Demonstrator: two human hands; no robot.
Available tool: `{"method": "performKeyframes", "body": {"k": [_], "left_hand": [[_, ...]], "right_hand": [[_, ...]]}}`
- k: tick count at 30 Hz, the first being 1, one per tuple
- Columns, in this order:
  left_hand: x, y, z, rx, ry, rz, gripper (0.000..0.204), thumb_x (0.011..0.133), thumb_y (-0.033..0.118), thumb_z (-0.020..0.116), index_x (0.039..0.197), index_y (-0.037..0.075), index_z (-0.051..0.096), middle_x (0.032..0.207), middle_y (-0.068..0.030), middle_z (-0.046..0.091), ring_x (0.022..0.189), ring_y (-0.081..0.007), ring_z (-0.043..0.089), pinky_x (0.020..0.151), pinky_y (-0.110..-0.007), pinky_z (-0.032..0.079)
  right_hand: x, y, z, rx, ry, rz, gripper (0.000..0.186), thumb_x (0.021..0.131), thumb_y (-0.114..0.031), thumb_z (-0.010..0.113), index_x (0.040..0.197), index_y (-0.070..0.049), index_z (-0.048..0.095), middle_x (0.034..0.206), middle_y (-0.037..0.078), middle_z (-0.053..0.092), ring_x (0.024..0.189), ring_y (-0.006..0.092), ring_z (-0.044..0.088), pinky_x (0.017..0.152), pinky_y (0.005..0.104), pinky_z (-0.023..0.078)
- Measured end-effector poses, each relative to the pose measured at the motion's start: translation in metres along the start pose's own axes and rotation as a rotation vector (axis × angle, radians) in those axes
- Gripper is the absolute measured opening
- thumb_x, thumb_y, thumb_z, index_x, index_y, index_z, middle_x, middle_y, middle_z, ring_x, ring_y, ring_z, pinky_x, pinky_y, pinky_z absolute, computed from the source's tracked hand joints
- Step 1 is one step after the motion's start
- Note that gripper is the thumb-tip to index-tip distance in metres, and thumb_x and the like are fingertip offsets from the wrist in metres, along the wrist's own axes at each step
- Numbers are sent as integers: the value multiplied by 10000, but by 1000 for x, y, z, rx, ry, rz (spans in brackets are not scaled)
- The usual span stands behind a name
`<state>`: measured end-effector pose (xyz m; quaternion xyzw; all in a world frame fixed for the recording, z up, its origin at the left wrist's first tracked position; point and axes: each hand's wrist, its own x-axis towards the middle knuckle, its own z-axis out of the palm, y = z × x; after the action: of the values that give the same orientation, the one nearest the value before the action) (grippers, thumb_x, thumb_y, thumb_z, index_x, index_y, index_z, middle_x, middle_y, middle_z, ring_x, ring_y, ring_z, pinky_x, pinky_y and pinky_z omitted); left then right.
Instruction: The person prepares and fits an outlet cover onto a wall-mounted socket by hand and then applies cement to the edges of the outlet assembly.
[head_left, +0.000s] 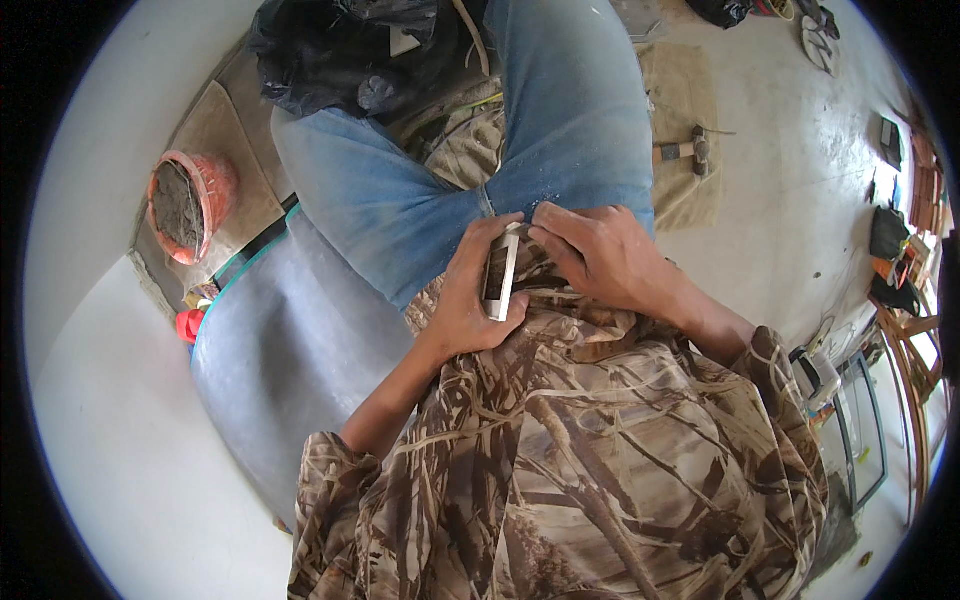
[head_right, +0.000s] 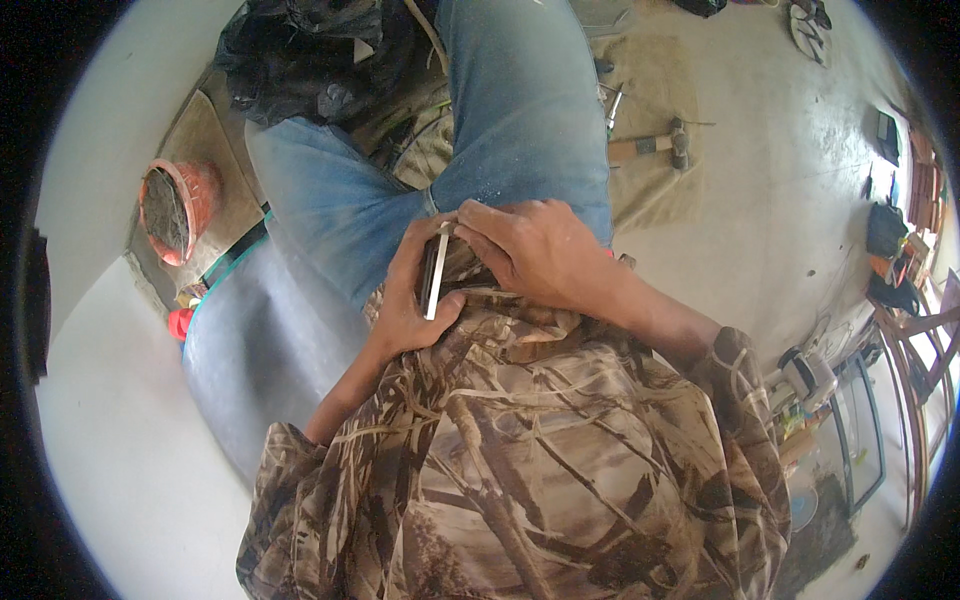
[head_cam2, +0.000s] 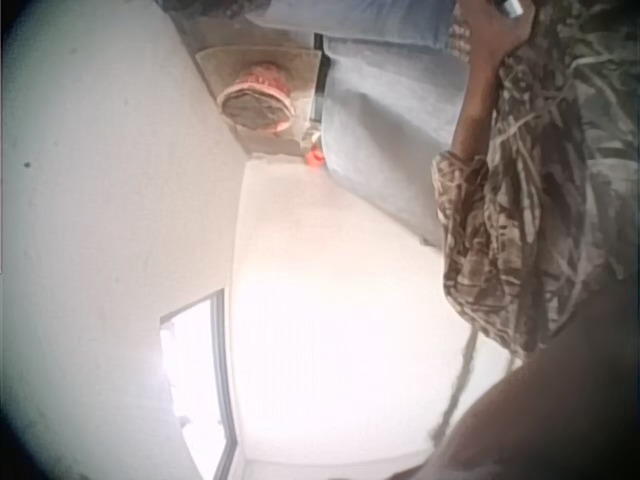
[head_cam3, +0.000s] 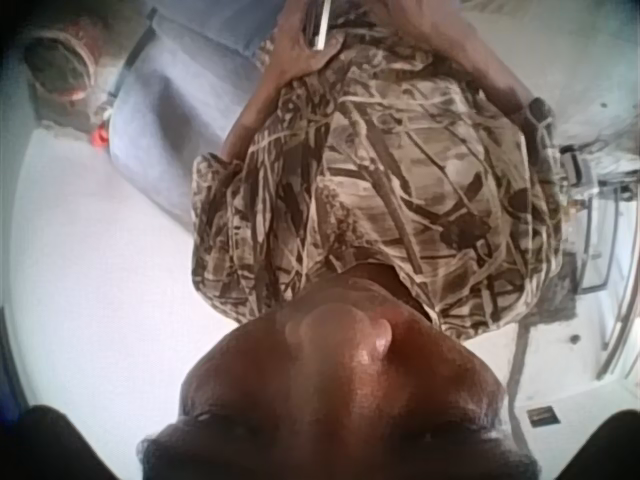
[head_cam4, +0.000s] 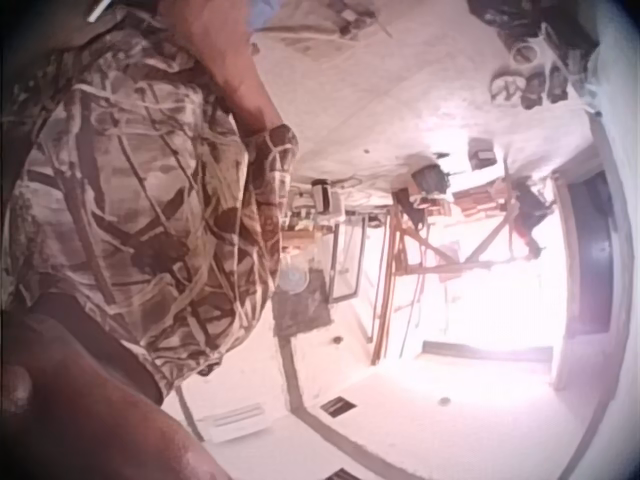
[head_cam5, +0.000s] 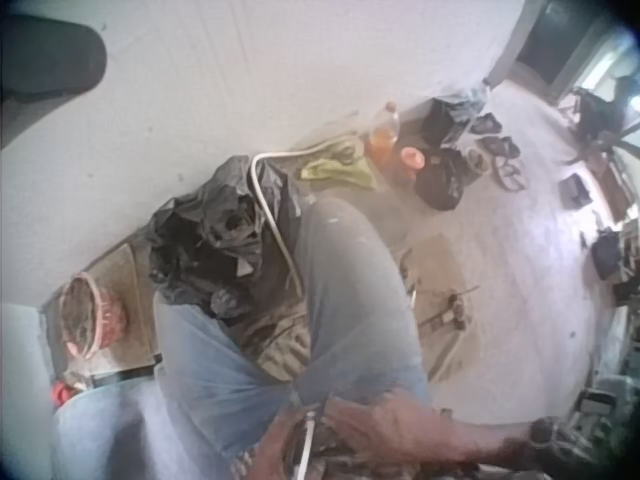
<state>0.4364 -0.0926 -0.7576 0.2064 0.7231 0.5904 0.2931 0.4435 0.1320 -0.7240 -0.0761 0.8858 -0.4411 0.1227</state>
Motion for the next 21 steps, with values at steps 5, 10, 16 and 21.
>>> {"method": "performKeyframes", "body": {"k": [5, 10, 16, 21], "left_hand": [[-6, -9, 3, -18, -13, -57, 737, 828, 344, 692, 1394, -42, 421, 1263, -194, 504, 1165, -300, 511, 1020, -397, 387], [-1, -1, 4, 41, 7, -9, 708, 757, 212, 680, 1378, -25, 437, 1246, -238, 516, 1124, -392, 523, 1008, -439, 411], [5, -3, 5, 94, 47, 66, 730, 706, 137, 684, 1376, -16, 437, 1249, -253, 525, 1124, -433, 528, 1008, -460, 424], [1, 0, 7, 107, 61, -19, 738, 698, 92, 674, 1396, 0, 451, 1204, -180, 537, 1104, -324, 557, 1011, -380, 420]], "right_hand": [[5, 7, 2, -13, 16, 30, 117, 963, -168, 612, 998, -57, 603, 671, 175, 638, 650, 399, 649, 550, 493, 485], [7, 10, 1, -50, 70, 14, 123, 955, -152, 620, 1014, -44, 609, 718, 177, 648, 660, 401, 642, 575, 486, 498], [2, -1, -2, -51, 33, -79, 111, 912, -109, 632, 987, -35, 600, 829, 133, 615, 739, 356, 656, 596, 462, 521], [-21, -16, -3, -66, -82, -74, 168, 847, -122, 680, 997, -75, 621, 826, 87, 598, 741, 298, 673, 585, 437, 530]]}}
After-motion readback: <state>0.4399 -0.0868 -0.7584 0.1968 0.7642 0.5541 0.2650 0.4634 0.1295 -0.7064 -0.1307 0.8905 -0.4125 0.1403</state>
